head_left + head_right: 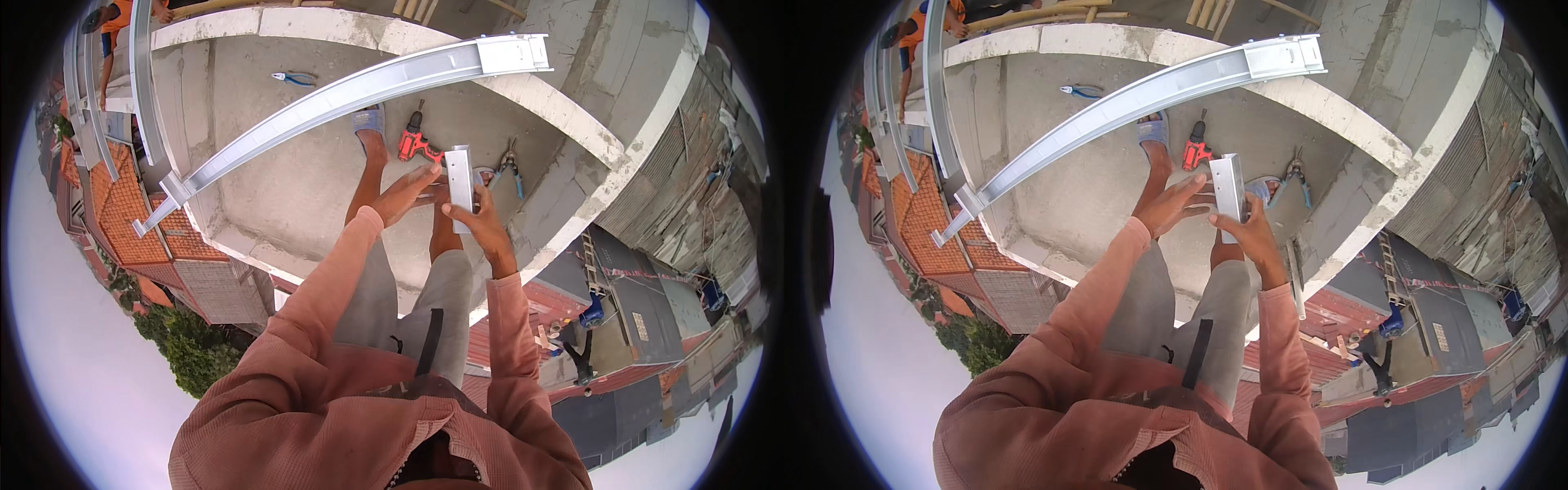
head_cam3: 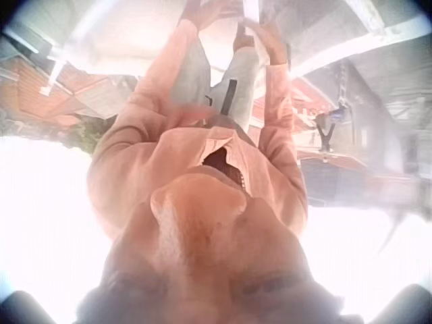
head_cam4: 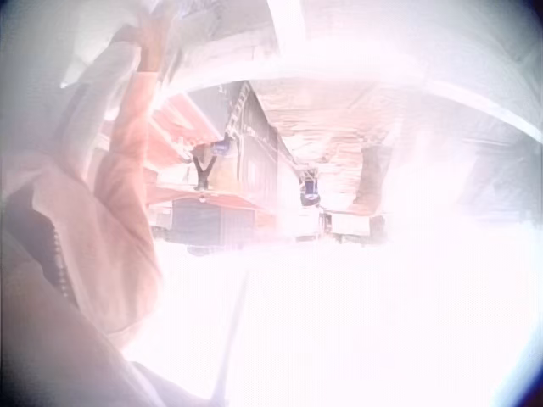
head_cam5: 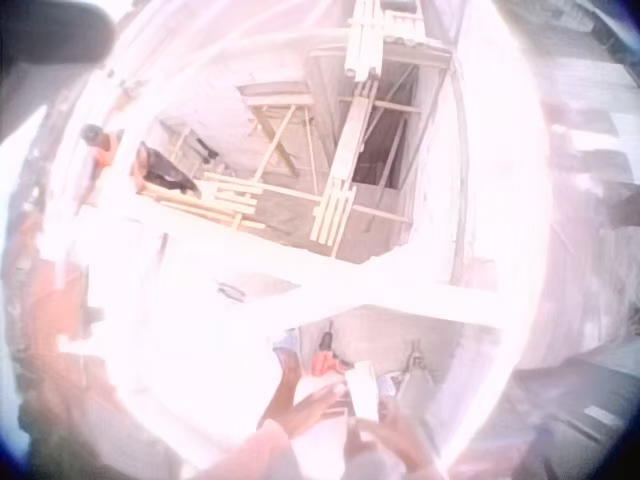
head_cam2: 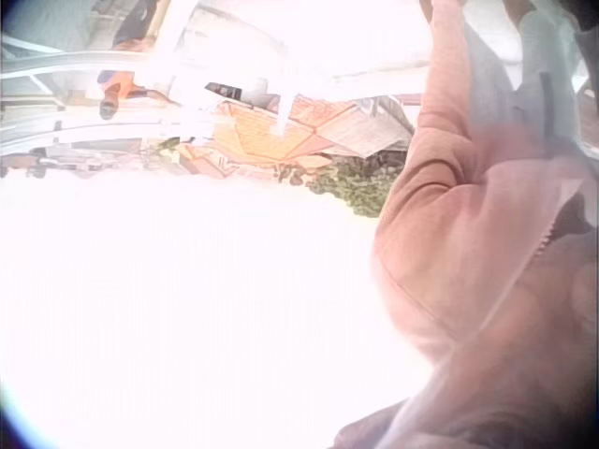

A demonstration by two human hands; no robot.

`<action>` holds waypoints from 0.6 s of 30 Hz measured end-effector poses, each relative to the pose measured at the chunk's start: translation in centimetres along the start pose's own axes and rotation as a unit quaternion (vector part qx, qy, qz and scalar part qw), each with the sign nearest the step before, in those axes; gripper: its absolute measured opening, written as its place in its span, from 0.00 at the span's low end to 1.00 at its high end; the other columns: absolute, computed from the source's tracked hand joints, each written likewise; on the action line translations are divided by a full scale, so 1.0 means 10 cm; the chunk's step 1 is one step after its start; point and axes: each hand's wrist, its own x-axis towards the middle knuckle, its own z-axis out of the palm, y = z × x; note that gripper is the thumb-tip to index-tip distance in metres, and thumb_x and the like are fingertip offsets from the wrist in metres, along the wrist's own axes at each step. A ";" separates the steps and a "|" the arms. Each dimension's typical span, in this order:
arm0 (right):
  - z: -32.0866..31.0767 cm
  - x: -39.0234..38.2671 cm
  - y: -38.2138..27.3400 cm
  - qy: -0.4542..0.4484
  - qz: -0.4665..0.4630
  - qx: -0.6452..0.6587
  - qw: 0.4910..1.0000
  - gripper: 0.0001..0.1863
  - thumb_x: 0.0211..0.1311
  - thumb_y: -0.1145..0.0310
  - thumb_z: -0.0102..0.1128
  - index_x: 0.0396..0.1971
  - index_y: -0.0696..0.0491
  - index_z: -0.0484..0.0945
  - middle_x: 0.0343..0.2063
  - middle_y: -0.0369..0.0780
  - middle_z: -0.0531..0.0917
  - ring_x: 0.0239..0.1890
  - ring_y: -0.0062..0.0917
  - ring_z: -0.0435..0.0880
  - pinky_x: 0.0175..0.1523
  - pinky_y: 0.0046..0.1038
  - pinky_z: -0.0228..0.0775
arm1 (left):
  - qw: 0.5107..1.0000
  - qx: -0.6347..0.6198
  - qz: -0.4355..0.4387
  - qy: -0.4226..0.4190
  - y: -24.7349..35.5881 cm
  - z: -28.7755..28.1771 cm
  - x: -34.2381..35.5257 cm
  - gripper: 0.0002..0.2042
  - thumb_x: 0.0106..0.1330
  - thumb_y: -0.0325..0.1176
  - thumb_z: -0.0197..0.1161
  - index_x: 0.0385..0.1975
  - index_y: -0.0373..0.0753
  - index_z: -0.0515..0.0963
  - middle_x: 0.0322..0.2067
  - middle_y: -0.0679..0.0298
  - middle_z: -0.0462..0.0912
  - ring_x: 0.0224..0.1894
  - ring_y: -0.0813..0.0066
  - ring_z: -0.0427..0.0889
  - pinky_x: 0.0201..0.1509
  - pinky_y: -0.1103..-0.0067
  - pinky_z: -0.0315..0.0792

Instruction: The person installs metal studs for a structural frame. They position a metal stud, mark it with a pen, use an electric drill to drive screws into the metal, and cut a metal piece using snips.

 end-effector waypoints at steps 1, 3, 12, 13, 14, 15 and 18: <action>0.13 -0.02 -0.04 0.004 -0.002 0.007 1.000 0.49 0.52 0.53 0.80 0.66 0.63 0.62 0.54 0.46 0.78 0.57 0.31 0.77 0.64 0.31 0.68 | 0.998 -0.031 0.007 0.059 -0.08 -0.16 -0.09 0.45 0.73 0.68 0.51 0.75 0.34 0.55 0.67 0.54 0.69 0.71 0.63 0.68 0.75 0.66 0.62; 0.29 -0.07 -0.22 0.009 0.026 0.021 0.999 0.46 0.54 0.54 0.79 0.65 0.62 0.64 0.52 0.45 0.78 0.54 0.29 0.78 0.61 0.30 0.69 | 0.983 -0.121 0.014 0.135 -0.17 -0.47 -0.18 0.46 0.72 0.68 0.51 0.74 0.31 0.56 0.63 0.54 0.73 0.66 0.64 0.73 0.72 0.66 0.65; 1.02 -0.17 -0.50 0.036 0.073 -0.027 0.996 0.43 0.56 0.51 0.77 0.63 0.63 0.67 0.53 0.46 0.78 0.54 0.29 0.77 0.60 0.30 0.68 | 0.864 -0.244 0.047 0.438 0.39 -1.45 -0.28 0.54 0.66 0.64 0.64 0.76 0.29 0.45 0.71 0.44 0.58 0.68 0.48 0.69 0.71 0.64 0.68; 1.18 -0.22 -0.58 0.033 0.084 -0.037 0.995 0.45 0.56 0.51 0.77 0.63 0.64 0.66 0.53 0.47 0.77 0.55 0.30 0.77 0.60 0.30 0.69 | 0.859 -0.062 0.043 0.506 0.33 -1.51 -0.30 0.52 0.67 0.60 0.65 0.76 0.28 0.45 0.71 0.43 0.58 0.68 0.46 0.68 0.70 0.63 0.68; 1.18 -0.30 -0.64 0.054 0.101 -0.052 0.992 0.46 0.55 0.50 0.77 0.63 0.65 0.65 0.53 0.47 0.77 0.55 0.30 0.76 0.59 0.29 0.69 | 0.861 0.042 0.098 0.497 0.43 -1.30 -0.34 0.48 0.68 0.53 0.66 0.76 0.28 0.47 0.70 0.42 0.58 0.70 0.43 0.65 0.71 0.62 0.66; 1.26 -0.33 -0.62 0.061 0.101 -0.058 0.991 0.47 0.55 0.49 0.77 0.63 0.66 0.65 0.53 0.47 0.76 0.55 0.31 0.76 0.59 0.29 0.70 | 0.817 0.229 0.155 0.507 0.45 -1.28 -0.40 0.47 0.67 0.50 0.67 0.75 0.29 0.48 0.68 0.41 0.59 0.71 0.41 0.61 0.74 0.60 0.61; 1.45 -0.46 -0.80 0.058 0.106 -0.058 0.991 0.50 0.53 0.48 0.77 0.64 0.67 0.63 0.52 0.47 0.74 0.55 0.31 0.76 0.60 0.30 0.70 | 0.740 0.422 0.255 0.457 0.53 -1.37 -0.40 0.51 0.60 0.52 0.72 0.76 0.34 0.50 0.70 0.44 0.58 0.74 0.42 0.56 0.78 0.51 0.50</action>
